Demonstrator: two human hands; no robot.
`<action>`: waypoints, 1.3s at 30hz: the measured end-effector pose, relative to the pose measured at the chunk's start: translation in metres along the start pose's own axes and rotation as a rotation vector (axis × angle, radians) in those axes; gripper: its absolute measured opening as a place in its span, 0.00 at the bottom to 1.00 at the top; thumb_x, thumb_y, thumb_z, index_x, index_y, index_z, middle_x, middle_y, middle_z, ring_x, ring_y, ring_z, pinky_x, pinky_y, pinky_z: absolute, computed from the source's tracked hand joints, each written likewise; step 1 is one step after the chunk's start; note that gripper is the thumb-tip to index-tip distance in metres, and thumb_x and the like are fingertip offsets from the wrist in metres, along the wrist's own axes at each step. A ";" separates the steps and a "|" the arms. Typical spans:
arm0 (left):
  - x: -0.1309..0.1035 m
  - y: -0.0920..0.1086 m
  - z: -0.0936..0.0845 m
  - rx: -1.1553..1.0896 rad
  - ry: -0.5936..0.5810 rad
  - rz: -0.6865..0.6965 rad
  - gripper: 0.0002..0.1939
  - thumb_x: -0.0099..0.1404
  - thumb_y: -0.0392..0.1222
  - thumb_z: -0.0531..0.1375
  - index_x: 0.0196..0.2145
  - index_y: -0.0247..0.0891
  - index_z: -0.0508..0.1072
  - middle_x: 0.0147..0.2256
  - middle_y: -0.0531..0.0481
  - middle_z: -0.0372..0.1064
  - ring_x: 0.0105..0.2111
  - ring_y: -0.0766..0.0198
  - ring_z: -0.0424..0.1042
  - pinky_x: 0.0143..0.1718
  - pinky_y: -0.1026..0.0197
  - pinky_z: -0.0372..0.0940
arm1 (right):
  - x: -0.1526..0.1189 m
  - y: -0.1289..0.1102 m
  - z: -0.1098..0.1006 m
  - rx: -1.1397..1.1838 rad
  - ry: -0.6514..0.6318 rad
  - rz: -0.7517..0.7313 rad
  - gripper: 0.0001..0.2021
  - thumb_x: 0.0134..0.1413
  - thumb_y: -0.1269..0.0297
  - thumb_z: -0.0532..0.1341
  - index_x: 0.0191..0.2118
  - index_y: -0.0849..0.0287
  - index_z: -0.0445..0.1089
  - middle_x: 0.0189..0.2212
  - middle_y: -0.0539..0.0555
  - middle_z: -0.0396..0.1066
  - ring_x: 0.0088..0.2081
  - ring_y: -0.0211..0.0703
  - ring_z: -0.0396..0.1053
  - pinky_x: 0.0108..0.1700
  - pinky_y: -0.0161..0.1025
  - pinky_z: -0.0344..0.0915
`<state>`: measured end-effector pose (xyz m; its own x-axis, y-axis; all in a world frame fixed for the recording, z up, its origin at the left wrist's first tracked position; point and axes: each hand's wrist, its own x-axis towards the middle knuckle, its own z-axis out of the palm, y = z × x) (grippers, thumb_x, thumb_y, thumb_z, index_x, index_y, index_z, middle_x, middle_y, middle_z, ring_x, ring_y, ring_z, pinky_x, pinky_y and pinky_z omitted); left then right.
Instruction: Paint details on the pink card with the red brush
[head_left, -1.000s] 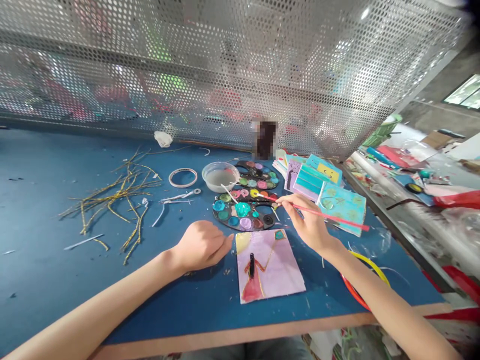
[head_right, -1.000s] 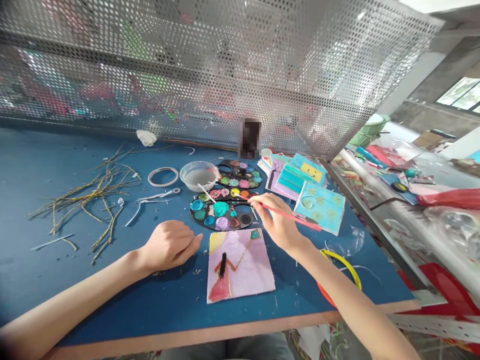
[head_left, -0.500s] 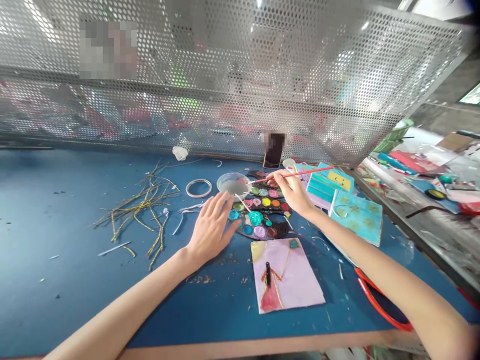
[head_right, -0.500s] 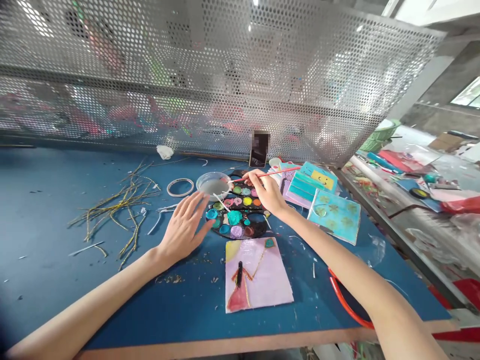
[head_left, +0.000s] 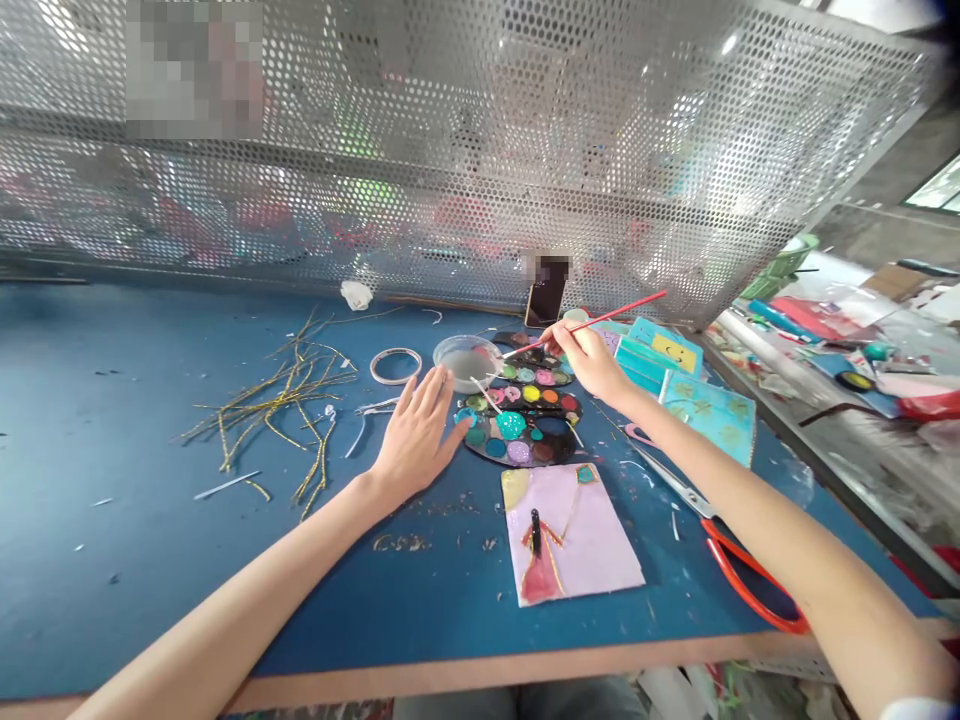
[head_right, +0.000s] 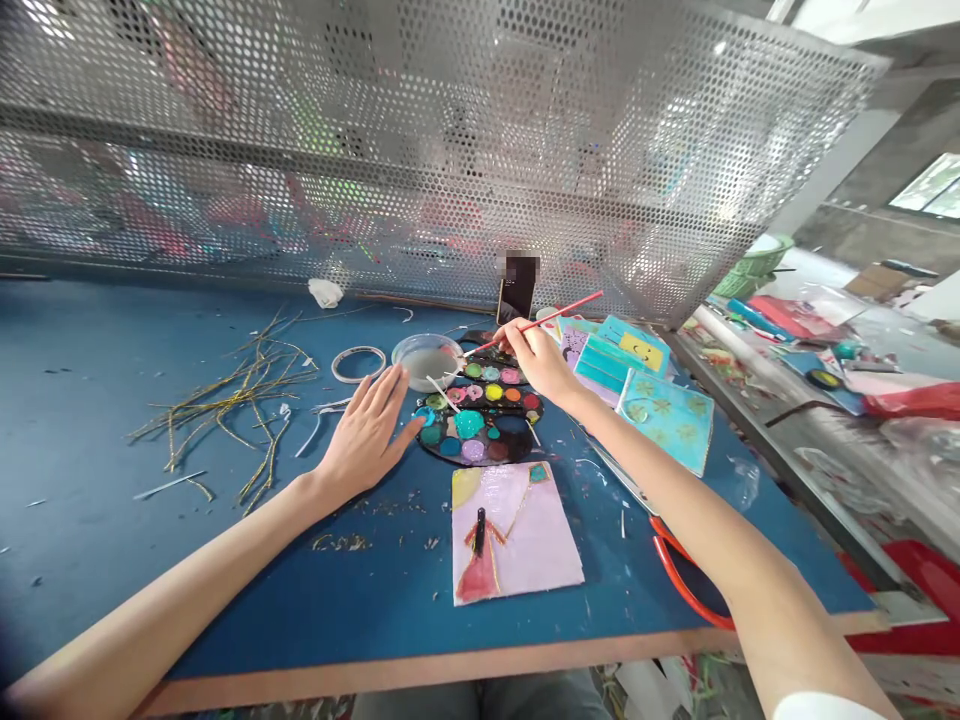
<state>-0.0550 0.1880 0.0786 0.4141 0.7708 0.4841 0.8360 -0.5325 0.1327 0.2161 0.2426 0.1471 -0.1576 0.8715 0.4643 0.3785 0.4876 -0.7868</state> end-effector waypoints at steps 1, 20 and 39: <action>0.000 0.000 0.000 0.002 0.001 0.000 0.34 0.70 0.56 0.45 0.67 0.34 0.48 0.67 0.38 0.48 0.68 0.52 0.48 0.69 0.45 0.44 | 0.001 -0.001 -0.002 0.015 0.005 0.008 0.26 0.53 0.35 0.55 0.32 0.54 0.71 0.28 0.51 0.70 0.33 0.41 0.68 0.40 0.41 0.66; -0.003 -0.002 0.001 0.053 -0.012 0.010 0.34 0.70 0.56 0.45 0.66 0.31 0.49 0.67 0.36 0.48 0.68 0.52 0.47 0.69 0.45 0.45 | 0.010 0.007 -0.002 0.178 0.004 0.122 0.22 0.47 0.39 0.63 0.34 0.54 0.71 0.27 0.51 0.74 0.31 0.42 0.73 0.41 0.43 0.72; -0.003 0.001 -0.001 0.107 -0.047 0.000 0.35 0.71 0.55 0.43 0.66 0.28 0.49 0.67 0.36 0.47 0.68 0.53 0.46 0.70 0.45 0.45 | 0.003 0.014 -0.006 0.109 -0.022 0.130 0.13 0.52 0.49 0.63 0.34 0.53 0.69 0.33 0.53 0.75 0.38 0.49 0.76 0.49 0.52 0.72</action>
<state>-0.0558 0.1845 0.0777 0.4280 0.7878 0.4429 0.8689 -0.4935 0.0382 0.2262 0.2517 0.1401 -0.1341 0.9280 0.3477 0.2963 0.3723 -0.8795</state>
